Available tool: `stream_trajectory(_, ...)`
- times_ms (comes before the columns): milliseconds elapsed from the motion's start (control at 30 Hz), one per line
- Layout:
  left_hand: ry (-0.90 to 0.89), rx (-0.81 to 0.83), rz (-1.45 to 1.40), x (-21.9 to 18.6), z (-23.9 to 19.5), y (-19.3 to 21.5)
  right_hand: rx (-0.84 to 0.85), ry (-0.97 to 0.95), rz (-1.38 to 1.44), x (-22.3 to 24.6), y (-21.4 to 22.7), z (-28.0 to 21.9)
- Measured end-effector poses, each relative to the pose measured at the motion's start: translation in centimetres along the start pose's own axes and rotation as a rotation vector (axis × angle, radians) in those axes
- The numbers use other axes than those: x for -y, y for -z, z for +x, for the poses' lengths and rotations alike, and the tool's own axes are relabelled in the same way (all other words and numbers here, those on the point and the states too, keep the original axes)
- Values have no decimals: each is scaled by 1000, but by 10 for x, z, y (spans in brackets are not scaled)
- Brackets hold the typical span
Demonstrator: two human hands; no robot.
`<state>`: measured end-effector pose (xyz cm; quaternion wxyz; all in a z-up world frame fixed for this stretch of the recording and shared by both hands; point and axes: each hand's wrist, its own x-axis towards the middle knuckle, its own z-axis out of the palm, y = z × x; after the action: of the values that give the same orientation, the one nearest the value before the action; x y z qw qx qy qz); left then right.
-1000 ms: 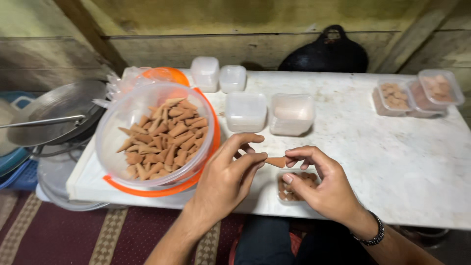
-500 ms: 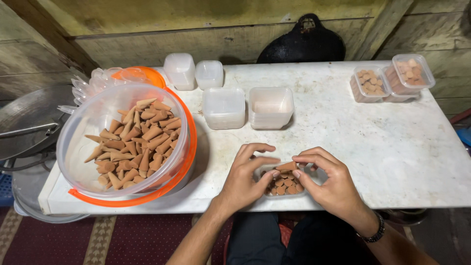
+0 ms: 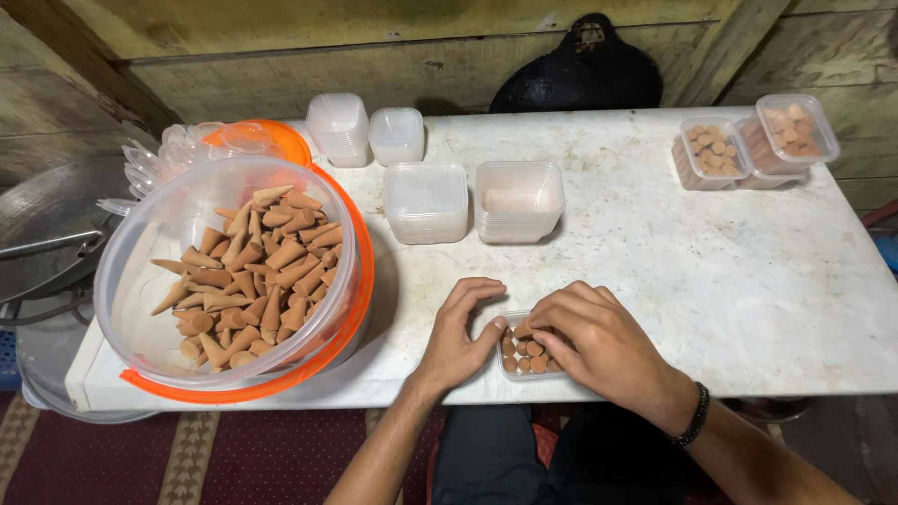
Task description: The person repeatedly picks small cone-shaped objects from a large bucket and places them into a small rectangular container on the table. The person arranges the cones inside the container and continues the process throughout the clip.
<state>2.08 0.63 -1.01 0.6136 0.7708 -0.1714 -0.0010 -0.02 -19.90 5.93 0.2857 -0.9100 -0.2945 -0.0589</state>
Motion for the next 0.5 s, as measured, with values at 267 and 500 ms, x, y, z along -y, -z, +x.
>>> stream_trajectory(267, -83, 23, 36, 5, 1, 1, 179, 41, -125, -11, -13, 8)
stream_trajectory(500, -96, 20, 30, 4, 1, 1, 227, 51, -171, -21, -25, 5)
